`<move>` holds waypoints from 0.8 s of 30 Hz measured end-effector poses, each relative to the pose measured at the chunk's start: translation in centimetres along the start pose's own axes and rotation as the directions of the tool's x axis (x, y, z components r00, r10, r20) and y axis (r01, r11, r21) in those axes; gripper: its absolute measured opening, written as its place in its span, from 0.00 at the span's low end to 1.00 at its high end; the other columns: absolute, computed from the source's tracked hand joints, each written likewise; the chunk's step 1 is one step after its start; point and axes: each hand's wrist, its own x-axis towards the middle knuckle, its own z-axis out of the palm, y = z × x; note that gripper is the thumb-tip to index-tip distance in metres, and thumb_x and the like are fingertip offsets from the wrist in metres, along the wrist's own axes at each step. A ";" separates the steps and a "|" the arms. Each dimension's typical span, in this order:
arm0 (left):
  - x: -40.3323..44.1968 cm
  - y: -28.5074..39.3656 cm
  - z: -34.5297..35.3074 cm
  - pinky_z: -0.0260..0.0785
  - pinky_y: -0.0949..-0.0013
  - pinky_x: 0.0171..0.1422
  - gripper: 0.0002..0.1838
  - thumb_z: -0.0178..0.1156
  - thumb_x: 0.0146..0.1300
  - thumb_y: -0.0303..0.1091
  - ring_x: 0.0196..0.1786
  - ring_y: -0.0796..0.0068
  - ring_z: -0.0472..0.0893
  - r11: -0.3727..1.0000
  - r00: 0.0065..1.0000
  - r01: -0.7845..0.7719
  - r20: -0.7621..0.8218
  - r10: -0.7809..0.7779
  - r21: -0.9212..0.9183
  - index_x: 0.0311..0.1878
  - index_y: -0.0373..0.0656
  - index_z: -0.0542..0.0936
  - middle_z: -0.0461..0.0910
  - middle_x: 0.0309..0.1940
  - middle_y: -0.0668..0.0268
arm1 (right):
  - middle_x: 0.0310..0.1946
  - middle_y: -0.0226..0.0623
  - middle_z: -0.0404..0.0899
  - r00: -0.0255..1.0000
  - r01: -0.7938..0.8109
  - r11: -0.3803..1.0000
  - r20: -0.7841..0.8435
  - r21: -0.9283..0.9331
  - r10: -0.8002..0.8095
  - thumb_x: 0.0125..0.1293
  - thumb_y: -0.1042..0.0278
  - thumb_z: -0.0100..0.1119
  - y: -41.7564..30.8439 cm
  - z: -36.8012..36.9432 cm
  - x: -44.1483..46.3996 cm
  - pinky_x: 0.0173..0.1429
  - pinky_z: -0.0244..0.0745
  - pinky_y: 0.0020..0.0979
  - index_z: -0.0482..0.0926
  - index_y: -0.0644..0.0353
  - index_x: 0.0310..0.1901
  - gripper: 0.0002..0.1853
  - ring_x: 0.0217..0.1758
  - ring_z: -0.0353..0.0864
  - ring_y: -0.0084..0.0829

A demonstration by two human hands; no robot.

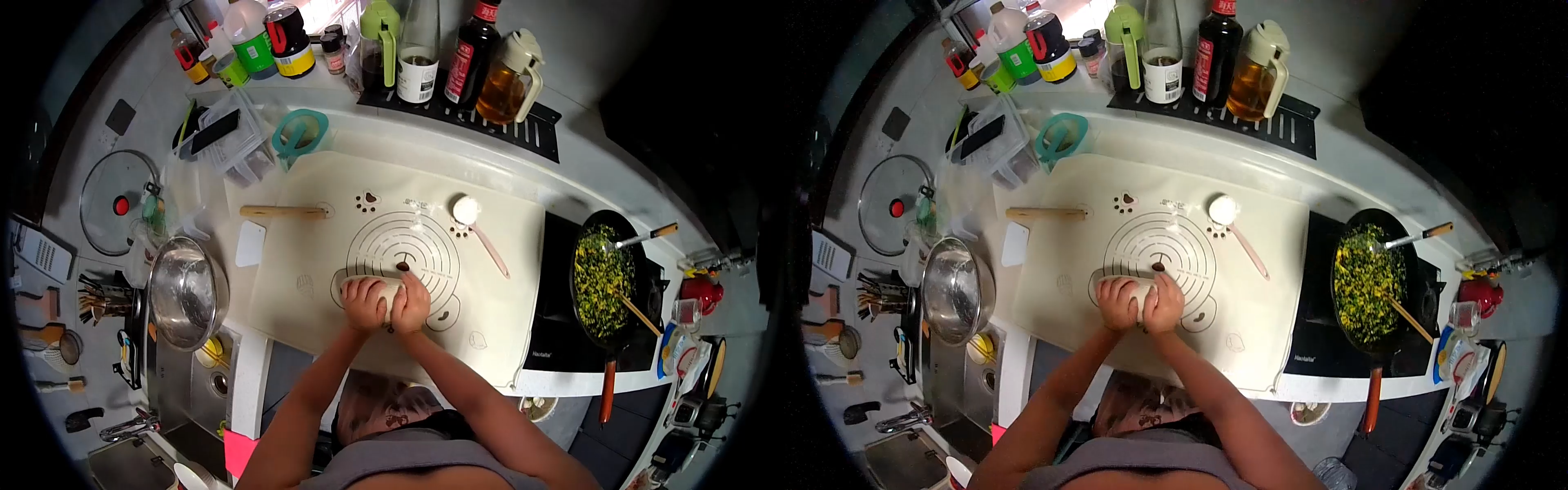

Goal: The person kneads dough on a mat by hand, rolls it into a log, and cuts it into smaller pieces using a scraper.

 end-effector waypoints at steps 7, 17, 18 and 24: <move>6.6 -3.8 4.1 0.69 0.57 0.38 0.10 0.55 0.59 0.36 0.28 0.55 0.77 0.987 0.970 0.159 0.188 -0.151 -0.026 0.27 0.42 0.80 0.80 0.26 0.59 | 0.32 0.46 0.82 0.991 -0.114 0.991 0.063 -0.069 0.118 0.66 0.65 0.50 2.1 2.0 5.1 0.38 0.75 0.39 0.81 0.59 0.40 0.11 0.34 0.81 0.45; 12.4 -6.1 8.1 0.73 0.50 0.43 0.27 0.43 0.68 0.52 0.35 0.46 0.81 0.758 0.582 0.595 0.507 -0.636 0.267 0.31 0.41 0.84 0.82 0.29 0.50 | 0.18 0.39 0.79 0.946 -0.283 0.934 0.095 -0.216 0.309 0.65 0.58 0.52 3.2 3.1 6.9 0.29 0.74 0.39 0.81 0.53 0.37 0.11 0.21 0.79 0.42; 12.6 -6.5 8.1 0.73 0.50 0.44 0.28 0.42 0.68 0.53 0.36 0.45 0.81 0.734 0.545 0.621 0.522 -0.656 0.275 0.33 0.41 0.84 0.82 0.30 0.50 | 0.20 0.40 0.79 0.933 -0.301 0.934 0.145 -0.192 0.330 0.65 0.58 0.53 3.0 2.6 7.0 0.30 0.74 0.39 0.81 0.54 0.38 0.11 0.22 0.79 0.42; 9.3 -6.8 6.4 0.72 0.55 0.47 0.27 0.53 0.63 0.58 0.39 0.48 0.82 0.712 0.615 0.702 0.506 -0.605 -0.002 0.33 0.41 0.84 0.83 0.32 0.51 | 0.37 0.47 0.80 0.965 -0.204 0.974 0.189 0.101 0.183 0.61 0.62 0.61 2.1 -0.8 3.3 0.34 0.72 0.31 0.75 0.64 0.53 0.21 0.26 0.74 0.31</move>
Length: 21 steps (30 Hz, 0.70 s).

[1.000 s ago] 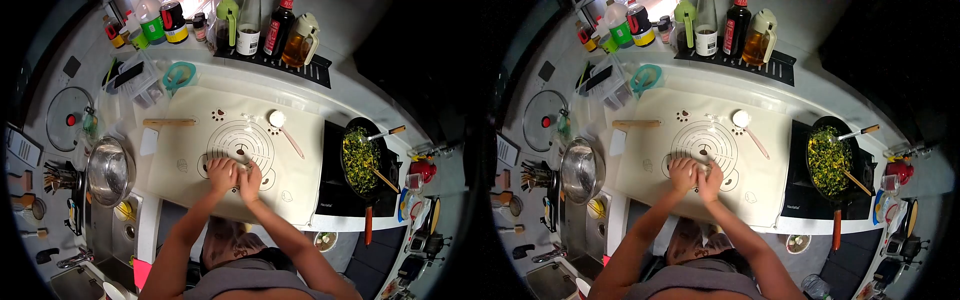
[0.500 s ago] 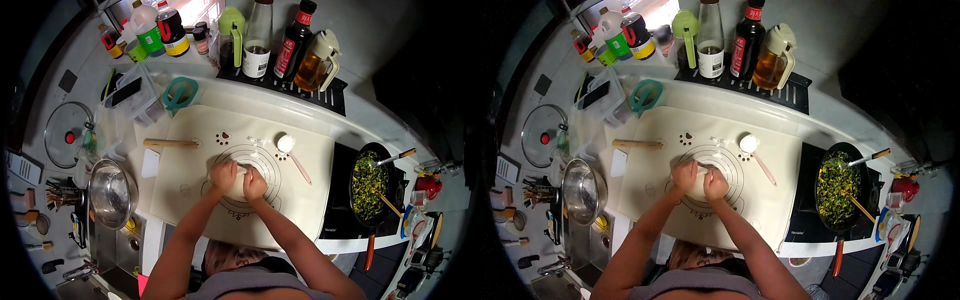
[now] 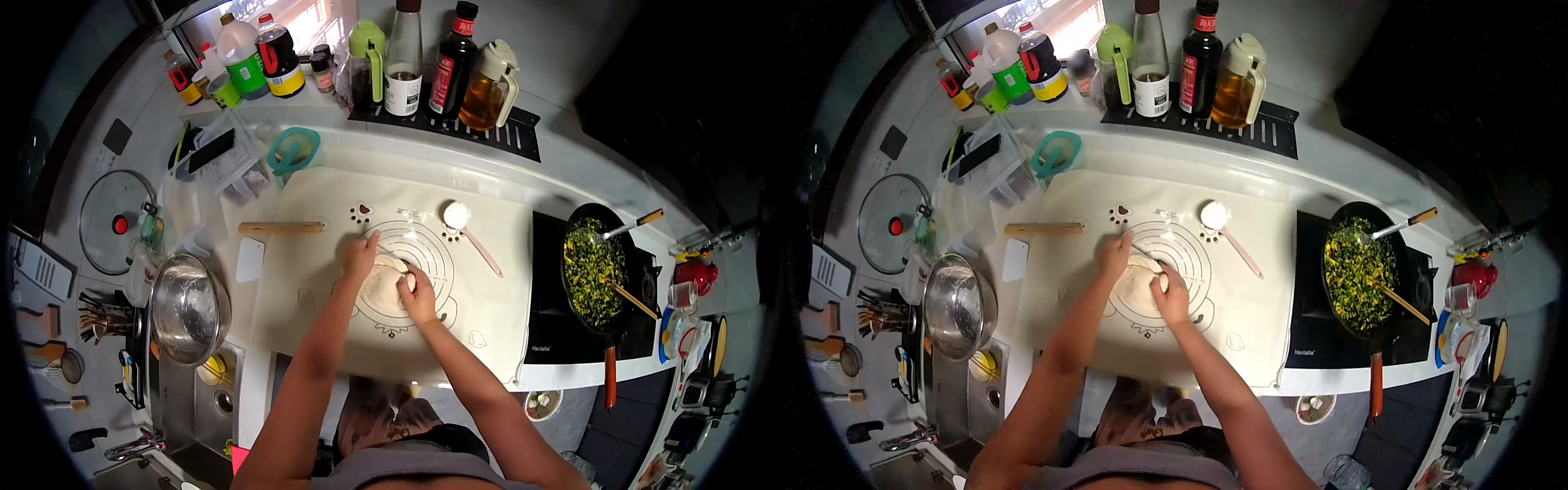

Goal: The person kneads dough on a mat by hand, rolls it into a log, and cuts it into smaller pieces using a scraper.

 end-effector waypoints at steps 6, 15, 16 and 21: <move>-7.1 1.2 -3.1 0.73 0.60 0.41 0.27 0.67 0.52 0.57 0.36 0.50 0.82 0.941 0.931 -0.332 -0.140 0.338 0.061 0.37 0.38 0.83 0.83 0.32 0.52 | 0.41 0.46 0.78 0.962 -0.239 0.971 0.134 0.006 0.236 0.56 0.70 0.66 -2.0 -1.9 -2.7 0.48 0.73 0.35 0.75 0.59 0.51 0.20 0.42 0.77 0.39; -8.3 -3.7 -2.5 0.75 0.61 0.48 0.34 0.65 0.57 0.58 0.41 0.65 0.82 0.577 0.891 0.348 0.068 -0.449 -0.739 0.52 0.33 0.77 0.81 0.45 0.56 | 0.41 0.31 0.79 0.831 -0.556 0.638 0.359 0.532 0.424 0.64 0.81 0.58 1.7 -9.9 -3.8 0.41 0.80 0.23 0.74 0.60 0.53 0.16 0.42 0.78 0.20; -8.4 -4.4 -1.5 0.76 0.61 0.47 0.35 0.65 0.58 0.58 0.41 0.66 0.82 0.408 0.864 0.352 0.125 -0.487 -0.842 0.54 0.32 0.76 0.81 0.45 0.57 | 0.41 0.32 0.78 0.822 -0.568 0.622 0.338 0.539 0.458 0.64 0.81 0.57 1.8 -9.9 -4.0 0.40 0.80 0.23 0.74 0.61 0.53 0.16 0.41 0.78 0.19; -9.1 -8.9 2.1 0.75 0.58 0.56 0.34 0.54 0.67 0.56 0.54 0.63 0.79 0.098 0.845 0.439 0.374 -0.381 -0.893 0.62 0.34 0.68 0.74 0.57 0.57 | 0.49 0.46 0.77 0.993 -0.105 0.991 0.043 -0.086 0.109 0.54 0.85 0.55 1.3 -9.1 -3.5 0.54 0.76 0.38 0.72 0.65 0.55 0.24 0.51 0.77 0.42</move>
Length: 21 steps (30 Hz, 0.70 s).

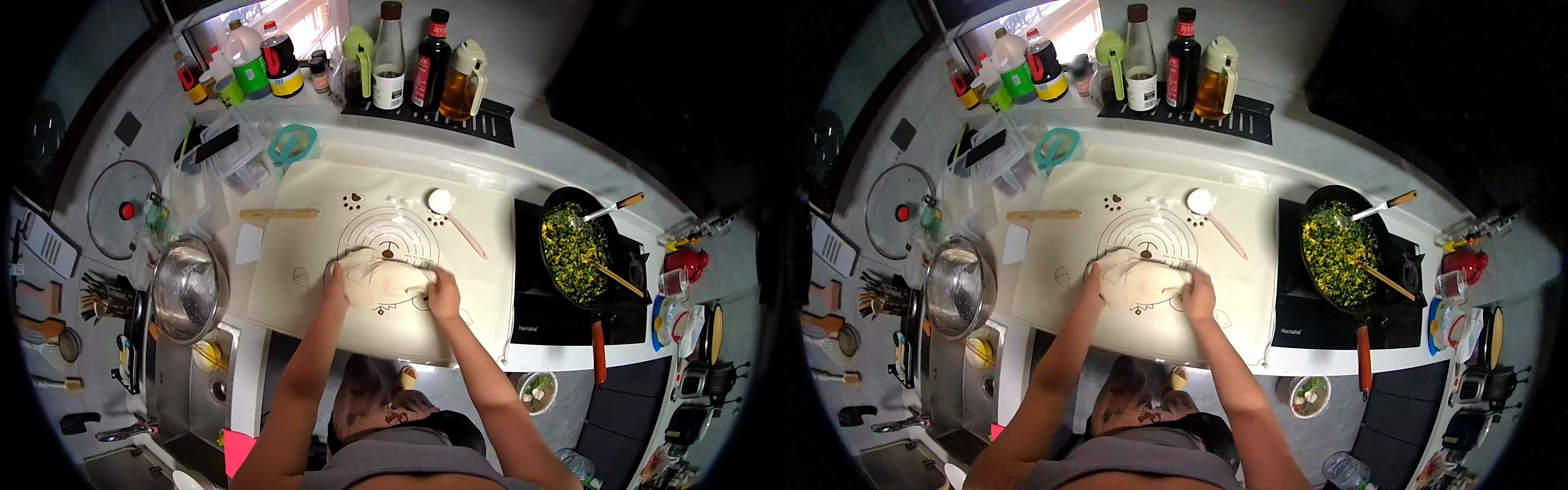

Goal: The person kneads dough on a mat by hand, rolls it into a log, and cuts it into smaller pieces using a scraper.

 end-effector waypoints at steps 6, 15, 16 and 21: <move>-9.1 3.6 5.1 0.72 0.58 0.61 0.29 0.44 0.71 0.58 0.59 0.66 0.77 0.982 0.993 0.116 0.027 -0.113 -0.153 0.62 0.45 0.71 0.75 0.58 0.64 | 0.60 0.53 0.69 0.736 0.608 0.773 0.496 -0.184 -0.461 0.51 0.66 0.65 -6.5 0.7 -1.2 0.74 0.49 0.50 0.65 0.62 0.63 0.36 0.65 0.65 0.56; -14.5 8.4 10.3 0.75 0.61 0.59 0.12 0.53 0.69 0.35 0.52 0.65 0.79 0.915 0.999 0.049 0.012 -0.049 -0.401 0.47 0.35 0.74 0.78 0.46 0.59 | 0.36 0.38 0.81 0.841 -0.348 0.824 0.538 0.447 0.063 0.64 0.57 0.62 -7.4 4.7 -1.0 0.45 0.78 0.28 0.76 0.66 0.49 0.21 0.38 0.81 0.29; -13.4 7.8 10.5 0.74 0.60 0.61 0.11 0.53 0.69 0.33 0.54 0.63 0.78 0.924 0.998 0.056 0.020 -0.052 -0.379 0.48 0.35 0.73 0.77 0.48 0.57 | 0.31 0.36 0.80 0.839 -0.433 0.743 0.529 0.511 0.126 0.69 0.57 0.56 -7.5 4.8 -1.2 0.34 0.79 0.25 0.77 0.70 0.44 0.19 0.32 0.81 0.23; -4.9 1.1 8.8 0.74 0.56 0.61 0.12 0.51 0.69 0.29 0.53 0.56 0.77 0.962 0.972 0.129 -0.160 -0.171 -0.240 0.51 0.31 0.72 0.75 0.48 0.52 | 0.26 0.42 0.80 0.741 -0.574 0.813 0.484 0.098 0.465 0.66 0.56 0.59 -3.8 5.6 -0.1 0.24 0.78 0.29 0.77 0.75 0.37 0.22 0.24 0.81 0.27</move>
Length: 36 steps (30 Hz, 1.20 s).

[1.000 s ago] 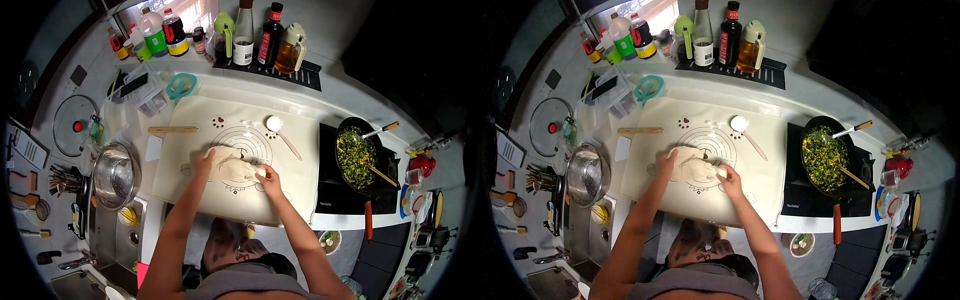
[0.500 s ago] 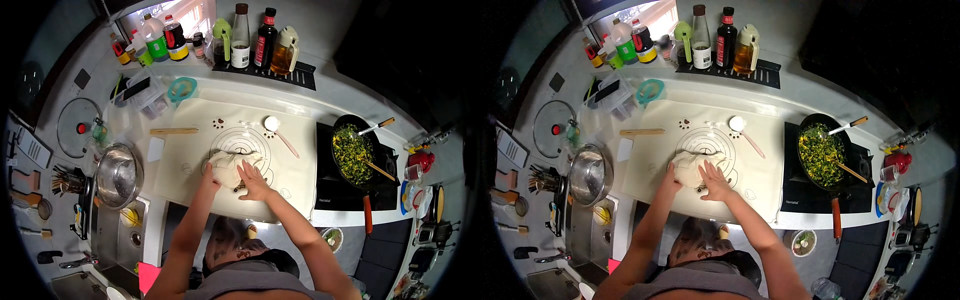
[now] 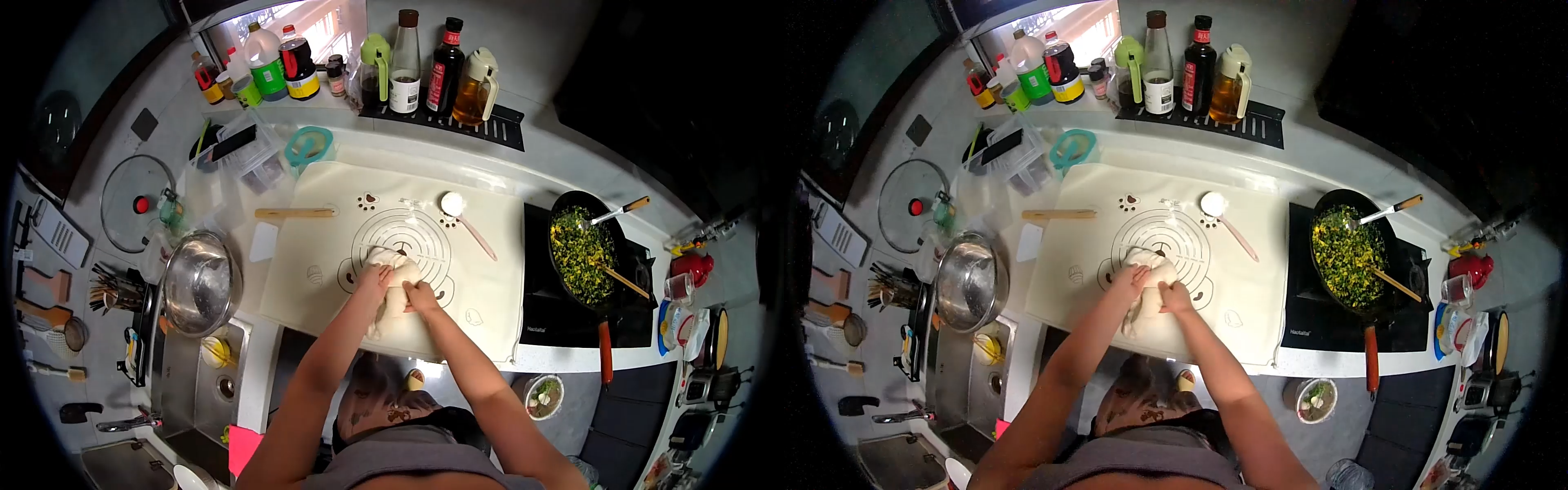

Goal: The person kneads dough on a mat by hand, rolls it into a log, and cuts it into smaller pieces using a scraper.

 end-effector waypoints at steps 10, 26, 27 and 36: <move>0.7 2.0 -1.3 0.71 0.58 0.51 0.21 0.56 0.65 0.40 0.54 0.50 0.76 -0.321 0.520 -0.597 0.659 0.544 0.735 0.57 0.37 0.72 0.75 0.54 0.49 | 0.31 0.36 0.80 0.978 0.035 0.976 -0.207 0.217 0.011 0.65 0.49 0.52 1.8 -1.5 6.4 0.47 0.72 0.28 0.80 0.70 0.41 0.25 0.37 0.77 0.28; 4.2 2.9 3.5 0.71 0.56 0.39 0.13 0.53 0.62 0.39 0.34 0.55 0.78 -0.647 0.260 -0.558 0.851 0.457 0.519 0.27 0.41 0.79 0.80 0.30 0.56 | 0.23 0.39 0.78 0.545 0.397 0.408 -0.146 -0.822 -0.825 0.66 0.62 0.51 -4.4 1.7 11.8 0.28 0.73 0.40 0.78 0.57 0.25 0.14 0.25 0.77 0.42; 4.4 3.1 3.9 0.71 0.56 0.38 0.15 0.52 0.63 0.40 0.33 0.55 0.79 -0.641 0.311 -0.540 0.837 0.450 0.545 0.26 0.42 0.79 0.80 0.29 0.55 | 0.23 0.39 0.78 0.574 0.360 0.402 -0.140 -0.842 -0.807 0.66 0.61 0.50 -4.6 1.6 12.2 0.27 0.73 0.40 0.79 0.56 0.24 0.15 0.24 0.78 0.41; 1.0 6.3 6.5 0.72 0.51 0.47 0.29 0.41 0.68 0.51 0.39 0.49 0.82 -0.349 0.790 -0.375 0.493 0.365 0.859 0.32 0.37 0.84 0.83 0.33 0.50 | 0.28 0.45 0.81 0.814 0.268 0.735 -0.262 -0.623 -0.518 0.61 0.53 0.53 -5.6 0.3 9.9 0.40 0.76 0.42 0.83 0.61 0.32 0.18 0.33 0.80 0.46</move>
